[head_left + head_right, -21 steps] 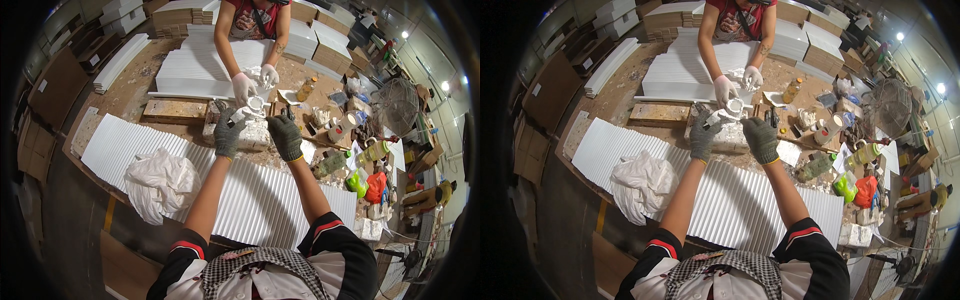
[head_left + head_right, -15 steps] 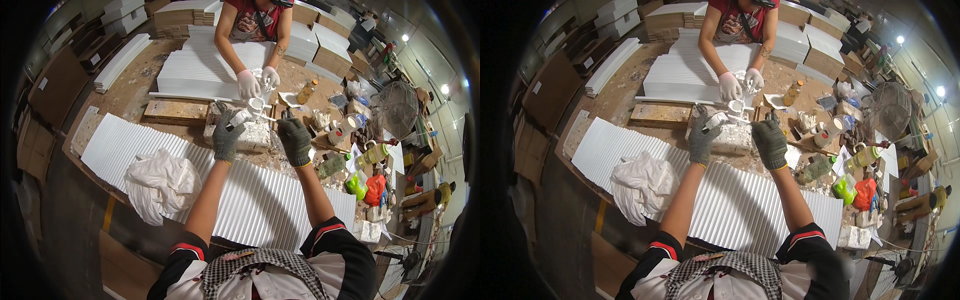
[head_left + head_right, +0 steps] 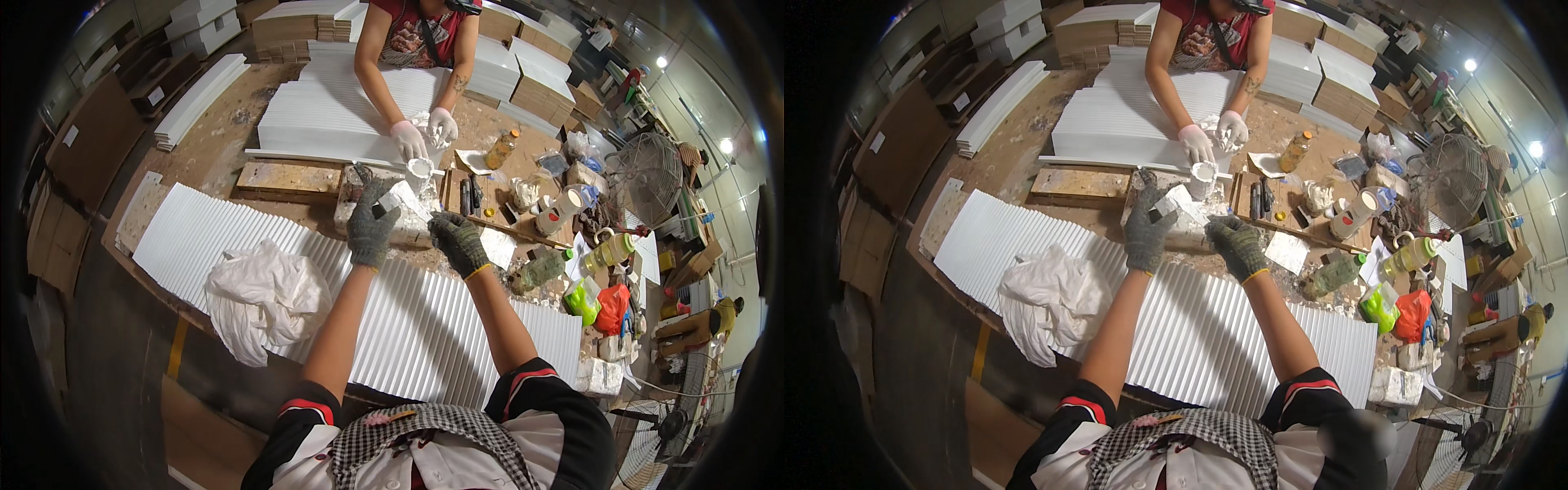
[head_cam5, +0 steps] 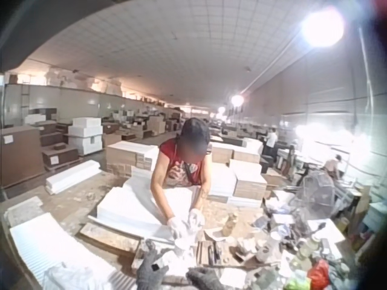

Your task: The person wipes a stack of white corrugated panels on a workbench using a white cloth. The person repeatedly rubs the cloth along the panel ridges and edges, then folds the cloth and continues wiping. Another person works nearby with similar panels.

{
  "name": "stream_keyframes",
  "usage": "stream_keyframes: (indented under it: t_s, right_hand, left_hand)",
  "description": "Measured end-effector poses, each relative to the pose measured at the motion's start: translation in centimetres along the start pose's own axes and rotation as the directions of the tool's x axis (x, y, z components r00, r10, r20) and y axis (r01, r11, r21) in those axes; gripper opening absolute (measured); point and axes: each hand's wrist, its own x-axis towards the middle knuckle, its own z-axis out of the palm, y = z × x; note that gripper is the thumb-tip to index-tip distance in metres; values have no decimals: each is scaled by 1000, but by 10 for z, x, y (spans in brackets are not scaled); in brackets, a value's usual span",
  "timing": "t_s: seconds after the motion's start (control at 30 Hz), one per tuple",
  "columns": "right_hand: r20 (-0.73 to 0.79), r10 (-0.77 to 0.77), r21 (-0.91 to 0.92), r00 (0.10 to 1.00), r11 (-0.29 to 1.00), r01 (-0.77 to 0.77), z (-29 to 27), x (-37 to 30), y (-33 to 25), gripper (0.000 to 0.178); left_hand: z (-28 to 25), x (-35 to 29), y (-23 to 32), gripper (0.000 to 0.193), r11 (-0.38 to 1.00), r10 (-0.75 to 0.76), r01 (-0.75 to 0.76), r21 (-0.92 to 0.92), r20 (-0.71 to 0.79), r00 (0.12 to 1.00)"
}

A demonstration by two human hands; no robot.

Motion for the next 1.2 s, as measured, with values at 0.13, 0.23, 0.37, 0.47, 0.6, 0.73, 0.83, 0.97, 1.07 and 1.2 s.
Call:
stream_keyframes:
  t_s: [0.13, 0.23, 0.37, 0.47, 0.6, 0.73, 0.83, 0.97, 1.07, 1.2]
  right_hand:
    - [-274, -231, -225, 933, 959, 172, -3, 39, -21, 19]
    - [-140, -577, -765, 805, 579, 282, -6, 77, -49, 19]
    - [278, -650, -950, 707, -79, 301, -3, 123, -68, 23]
    - [352, -577, -921, 736, -74, 383, 6, 136, -68, 23]
    - [328, -568, -860, 755, 151, 487, 14, 92, -56, 29]
    - [416, 6, -252, 909, 961, 109, 7, -37, -20, 44]
    - [564, 149, -39, 812, 987, -155, -9, -158, 24, 74]
    - [424, 266, 208, 866, 902, -378, -47, -270, 49, 80]
    - [458, 230, 264, 859, 887, -378, -82, -308, 43, 78]
    - [510, 125, 169, 851, 956, -242, -173, -326, 25, 68]
  left_hand:
    - [0, -9, 2, 68, 998, -24, 23, -67, -13, 1000]
    - [-9, -17, 5, 72, 996, -22, 21, -82, -13, 1000]
    - [-17, -34, 13, 72, 988, -9, 7, -157, -10, 1000]
    - [-24, -52, 21, 72, 985, 26, -33, -170, -45, 999]
    - [-30, -79, 29, 70, 935, -19, -16, -355, -95, 995]
    - [-30, -127, 37, 77, 910, -60, 52, -411, -8, 998]
    - [-4, -205, 51, 82, 842, -338, 293, -453, -21, 941]
    - [38, -315, 80, 83, 817, -517, 503, -282, 28, 855]
    - [66, -359, 95, 88, 873, -477, 481, -87, 61, 877]
    - [96, -429, 114, 103, 891, -204, 160, 425, 61, 977]
